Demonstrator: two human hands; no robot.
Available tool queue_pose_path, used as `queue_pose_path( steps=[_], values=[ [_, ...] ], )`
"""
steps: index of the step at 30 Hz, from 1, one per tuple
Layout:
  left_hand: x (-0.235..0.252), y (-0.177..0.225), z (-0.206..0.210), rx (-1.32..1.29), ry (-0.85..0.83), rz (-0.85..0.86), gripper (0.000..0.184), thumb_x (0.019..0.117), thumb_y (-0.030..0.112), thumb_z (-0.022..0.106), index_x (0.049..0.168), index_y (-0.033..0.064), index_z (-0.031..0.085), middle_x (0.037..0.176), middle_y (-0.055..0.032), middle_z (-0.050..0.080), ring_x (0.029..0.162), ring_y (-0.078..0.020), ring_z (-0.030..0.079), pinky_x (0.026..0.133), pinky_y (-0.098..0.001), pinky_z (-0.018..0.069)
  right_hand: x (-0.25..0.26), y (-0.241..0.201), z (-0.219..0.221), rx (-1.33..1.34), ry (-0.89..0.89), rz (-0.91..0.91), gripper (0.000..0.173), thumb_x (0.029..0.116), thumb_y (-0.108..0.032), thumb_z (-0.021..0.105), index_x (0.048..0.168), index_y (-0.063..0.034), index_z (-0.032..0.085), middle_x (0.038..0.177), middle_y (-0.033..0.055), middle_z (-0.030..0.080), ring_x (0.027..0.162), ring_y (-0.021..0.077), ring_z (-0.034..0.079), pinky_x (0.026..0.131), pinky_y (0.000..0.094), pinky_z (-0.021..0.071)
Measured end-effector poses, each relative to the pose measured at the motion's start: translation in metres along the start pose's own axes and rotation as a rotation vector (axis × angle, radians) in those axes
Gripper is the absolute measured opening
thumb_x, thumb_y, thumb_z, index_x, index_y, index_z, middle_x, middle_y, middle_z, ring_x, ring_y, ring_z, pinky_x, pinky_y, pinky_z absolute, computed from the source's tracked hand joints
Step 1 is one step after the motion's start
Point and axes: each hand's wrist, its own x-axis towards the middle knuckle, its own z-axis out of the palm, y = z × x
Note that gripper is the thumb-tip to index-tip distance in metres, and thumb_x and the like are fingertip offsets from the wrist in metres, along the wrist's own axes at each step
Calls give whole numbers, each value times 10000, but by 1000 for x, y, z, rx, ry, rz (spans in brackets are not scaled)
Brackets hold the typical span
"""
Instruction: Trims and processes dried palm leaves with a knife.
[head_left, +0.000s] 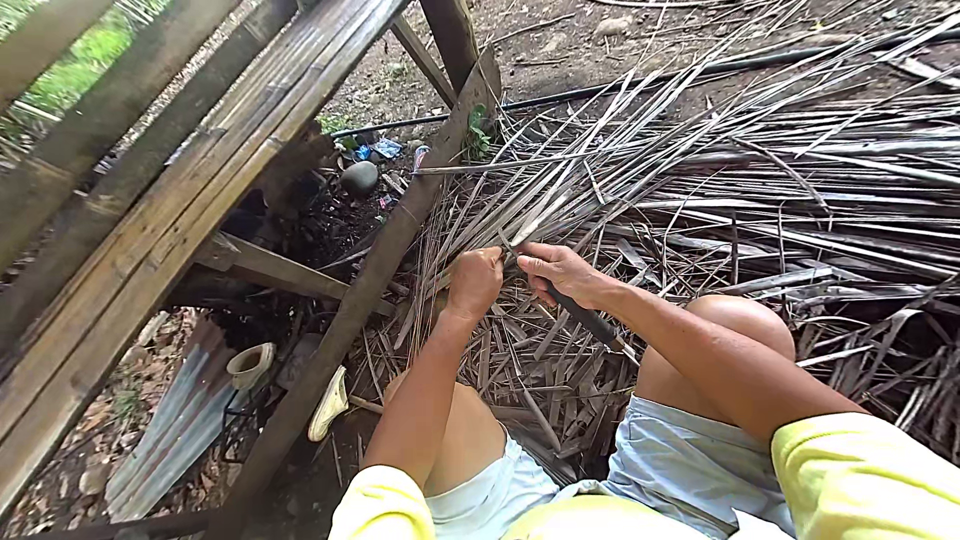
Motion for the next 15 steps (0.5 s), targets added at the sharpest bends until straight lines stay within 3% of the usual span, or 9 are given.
queue_pose_path(
  steps=[3,5,7,9,10,12,15],
  values=[
    [-6,13,1,155,-5,62,184,983,-19,546,969,-97,712,900,-250,713,886,-406,725,818,-549,566,3,1,-1,-80,77,-36,226,1105,-215,468,1096,-40,612,596,-24,475,433,61,467,421,200,441],
    [-7,17,5,218,9,81,226,974,-40,552,1100,-95,731,964,-256,729,915,-413,735,832,-544,581,5,0,-1,-261,136,-76,261,1103,-225,477,1021,-23,621,606,-18,470,461,66,456,461,220,424],
    [-4,19,3,223,-15,34,243,983,-37,539,1133,-86,723,1017,-258,729,961,-416,729,863,-553,571,4,0,0,-386,154,-92,274,1106,-240,471,1104,-11,622,640,10,481,493,94,468,496,257,434],
    [-1,18,-3,213,0,-12,232,987,-36,524,1100,-87,721,1018,-259,726,964,-420,725,866,-567,563,-1,-4,1,-402,114,-72,409,1111,-233,458,1452,-15,514,708,46,524,524,119,492,516,279,459],
    [0,15,-4,211,36,-1,219,972,-46,533,1068,-88,725,983,-258,725,930,-420,727,838,-566,567,-2,-5,2,-401,93,-61,472,1113,-229,453,1545,-42,421,735,51,536,531,117,497,517,275,464],
    [-2,14,-2,230,59,26,211,965,-52,544,1064,-95,724,959,-260,721,912,-422,727,828,-561,571,-1,-5,1,-389,105,-56,499,1110,-221,461,1571,-49,380,722,47,538,514,102,490,502,259,457],
    [-6,26,0,304,21,22,224,997,-24,535,1110,-92,716,997,-248,724,946,-405,729,844,-533,577,3,-2,-4,-386,182,-74,420,1106,-223,475,1466,-11,514,680,40,520,508,107,478,503,271,448]
  ],
)
